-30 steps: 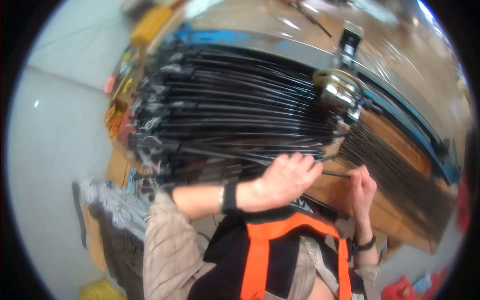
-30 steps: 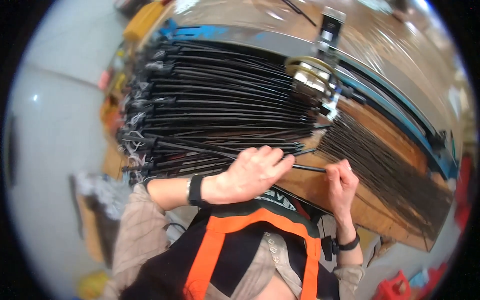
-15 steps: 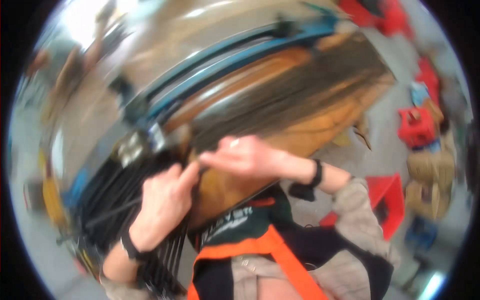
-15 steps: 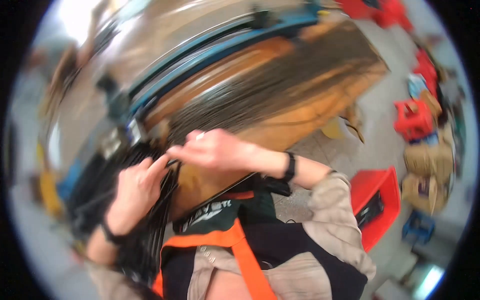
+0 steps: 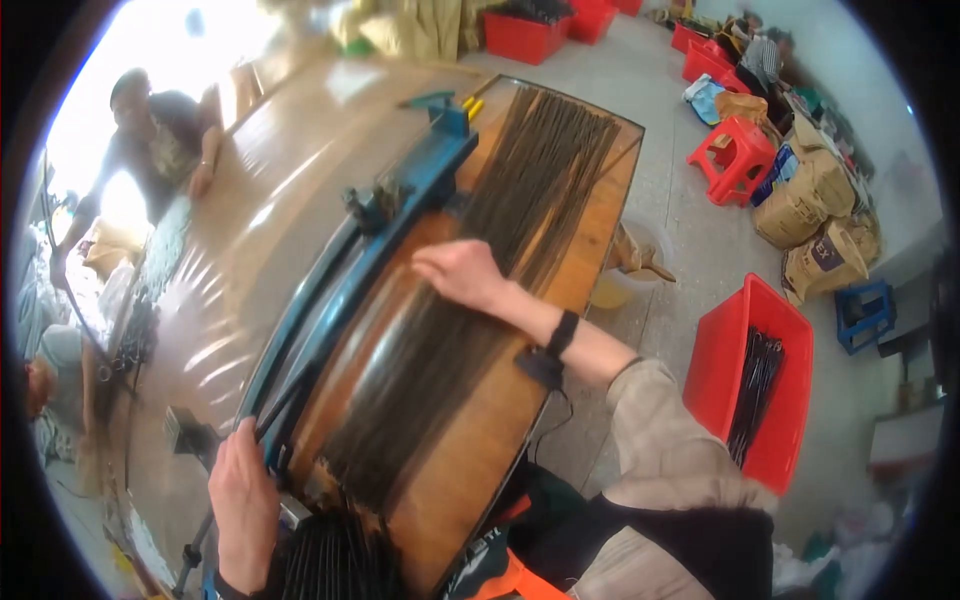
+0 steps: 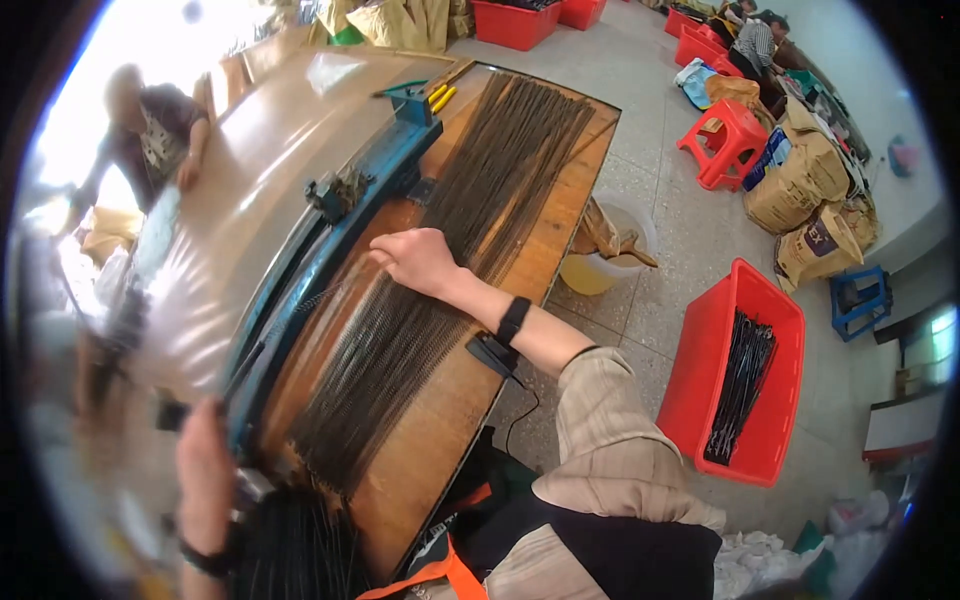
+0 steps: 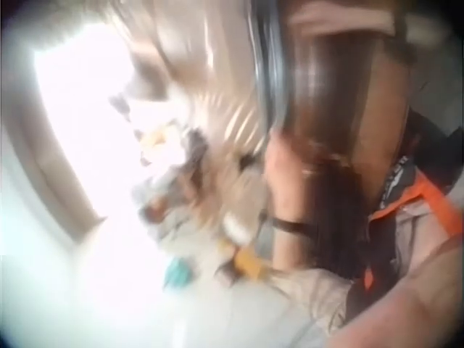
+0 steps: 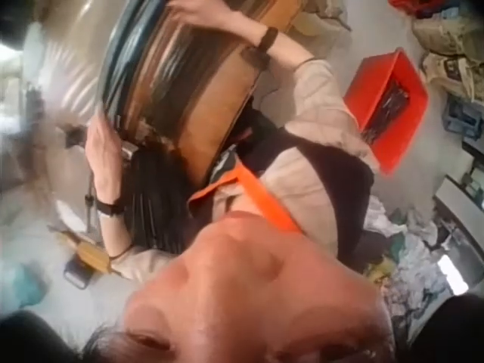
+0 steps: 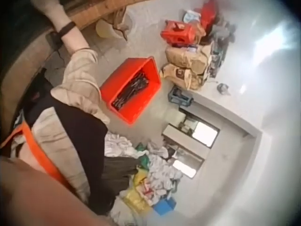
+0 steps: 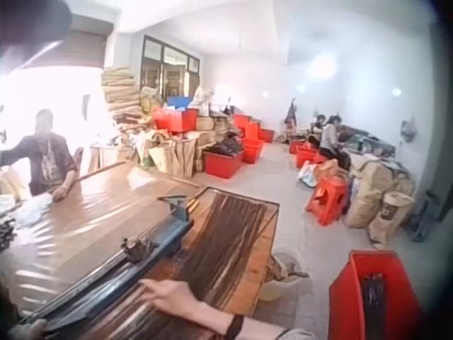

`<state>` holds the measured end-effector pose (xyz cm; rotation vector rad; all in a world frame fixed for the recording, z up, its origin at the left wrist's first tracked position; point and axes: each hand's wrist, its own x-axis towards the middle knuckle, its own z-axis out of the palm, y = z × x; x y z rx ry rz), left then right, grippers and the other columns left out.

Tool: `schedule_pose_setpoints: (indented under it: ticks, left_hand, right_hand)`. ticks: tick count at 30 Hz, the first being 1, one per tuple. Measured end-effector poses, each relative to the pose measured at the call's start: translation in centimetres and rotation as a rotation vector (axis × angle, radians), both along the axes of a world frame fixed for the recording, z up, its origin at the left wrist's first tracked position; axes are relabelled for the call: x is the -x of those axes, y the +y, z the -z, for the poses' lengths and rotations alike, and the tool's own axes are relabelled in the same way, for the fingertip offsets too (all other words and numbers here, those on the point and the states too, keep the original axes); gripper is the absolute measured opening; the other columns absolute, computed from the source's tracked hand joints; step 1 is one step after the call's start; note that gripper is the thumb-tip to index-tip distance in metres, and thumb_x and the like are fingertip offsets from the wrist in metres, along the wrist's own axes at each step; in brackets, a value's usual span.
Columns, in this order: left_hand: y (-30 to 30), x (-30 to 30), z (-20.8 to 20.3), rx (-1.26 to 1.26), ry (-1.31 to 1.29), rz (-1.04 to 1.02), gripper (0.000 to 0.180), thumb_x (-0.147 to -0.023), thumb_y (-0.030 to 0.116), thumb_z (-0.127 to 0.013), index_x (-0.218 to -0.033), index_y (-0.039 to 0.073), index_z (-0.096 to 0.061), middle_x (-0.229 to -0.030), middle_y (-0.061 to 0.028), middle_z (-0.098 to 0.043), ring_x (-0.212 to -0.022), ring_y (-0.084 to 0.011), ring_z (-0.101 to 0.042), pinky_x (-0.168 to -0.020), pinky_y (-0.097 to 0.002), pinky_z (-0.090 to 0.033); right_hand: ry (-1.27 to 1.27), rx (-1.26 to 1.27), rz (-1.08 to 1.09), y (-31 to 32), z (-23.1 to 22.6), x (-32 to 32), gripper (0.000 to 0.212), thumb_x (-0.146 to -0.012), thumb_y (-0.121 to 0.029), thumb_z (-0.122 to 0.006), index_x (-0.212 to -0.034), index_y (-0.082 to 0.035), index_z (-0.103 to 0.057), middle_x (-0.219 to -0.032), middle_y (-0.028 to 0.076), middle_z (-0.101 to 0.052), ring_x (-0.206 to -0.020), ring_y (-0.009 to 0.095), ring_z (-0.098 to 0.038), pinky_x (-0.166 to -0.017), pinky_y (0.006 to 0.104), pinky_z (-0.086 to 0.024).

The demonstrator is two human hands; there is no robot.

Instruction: Arranging and feeding thin black rods into a processing machine on a workbench.

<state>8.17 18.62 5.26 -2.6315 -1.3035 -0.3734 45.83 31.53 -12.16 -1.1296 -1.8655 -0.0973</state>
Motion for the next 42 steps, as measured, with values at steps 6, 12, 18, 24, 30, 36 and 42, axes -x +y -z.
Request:
schedule_pose_setpoints:
  ticks: [6, 12, 18, 24, 30, 36, 42]
  left_hand:
    - [0.9, -1.2, -0.3, 0.11, 0.099, -0.033, 0.044, -0.086, -0.002, -0.057, -0.13, 0.007, -0.058, -0.078, -0.0146, -0.055, -0.071, -0.0331, -0.057, -0.062, -0.0441, -0.046]
    - [-1.3, -1.5, -1.2, 0.055, 0.132, -0.046, 0.041, -0.083, 0.006, -0.064, -0.124, 0.013, -0.065, -0.073, -0.0096, -0.049, -0.067, -0.0268, -0.055, -0.058, -0.0398, -0.046]
    - [-4.0, 2.9, -2.4, -0.064, 0.119, -0.179, 0.043, -0.083, 0.006, -0.066, -0.125, 0.016, -0.065, -0.07, -0.0093, -0.047, -0.064, -0.0255, -0.054, -0.056, -0.0389, -0.044]
    - [-6.4, 5.5, -2.8, -0.062, 0.082, -0.282, 0.046, -0.084, 0.004, -0.065, -0.128, 0.017, -0.065, -0.07, -0.0087, -0.045, -0.064, -0.0254, -0.053, -0.056, -0.038, -0.043]
    - [-7.8, 4.9, -1.9, 0.011, 0.051, -0.237, 0.045, -0.084, 0.002, -0.065, -0.127, 0.015, -0.065, -0.071, -0.0092, -0.046, -0.063, -0.026, -0.052, -0.057, -0.0379, -0.044]
    - [-9.1, 3.7, -1.7, 0.077, 0.045, -0.273, 0.044, -0.083, 0.001, -0.066, -0.126, 0.013, -0.065, -0.071, -0.0094, -0.047, -0.064, -0.0264, -0.053, -0.058, -0.0384, -0.044]
    - [-10.9, 3.3, -0.9, 0.134, -0.027, -0.212, 0.043, -0.082, 0.002, -0.067, -0.125, 0.011, -0.065, -0.07, -0.0091, -0.047, -0.064, -0.0264, -0.054, -0.057, -0.0391, -0.045]
  right_hand:
    - [0.041, -0.043, -0.318, -1.7, -3.2, 5.0, 0.039, -0.085, -0.029, -0.073, -0.12, -0.014, -0.065, -0.07, 0.008, -0.063, -0.065, 0.025, -0.065, -0.059, 0.0365, -0.054]
    - [0.001, -0.107, -0.277, -7.9, -8.7, 13.1, 0.032, -0.087, -0.023, -0.071, -0.118, -0.015, -0.068, -0.072, 0.003, -0.062, -0.064, 0.018, -0.061, -0.058, 0.0346, -0.052]
    - [0.164, -0.178, -0.5, -6.5, -7.0, 13.8, 0.028, -0.082, -0.025, -0.074, -0.107, -0.013, -0.069, -0.064, 0.001, -0.054, -0.063, 0.018, -0.058, -0.054, 0.0328, -0.047]
    - [0.144, 0.057, -0.432, -6.5, -7.1, 14.0, 0.023, -0.085, -0.031, -0.073, -0.102, -0.015, -0.072, -0.062, -0.001, -0.053, -0.058, 0.016, -0.057, -0.052, 0.0322, -0.046]
    - [0.174, -0.089, -0.56, -7.3, -7.0, 17.3, 0.022, -0.088, -0.036, -0.07, -0.094, -0.015, -0.074, -0.064, 0.0, -0.058, -0.056, 0.017, -0.057, -0.053, 0.0334, -0.048]
    - [0.22, -0.031, -0.641, -6.9, -7.3, 16.8, 0.022, -0.09, -0.035, -0.068, -0.086, -0.014, -0.074, -0.069, 0.003, -0.065, -0.067, 0.021, -0.062, -0.066, 0.0368, -0.051]
    - [-0.172, 0.124, 0.492, 0.6, -3.4, 2.5, 0.027, -0.086, -0.037, -0.067, -0.086, -0.01, -0.072, -0.098, 0.011, -0.071, -0.099, 0.029, -0.062, -0.087, 0.046, -0.044]
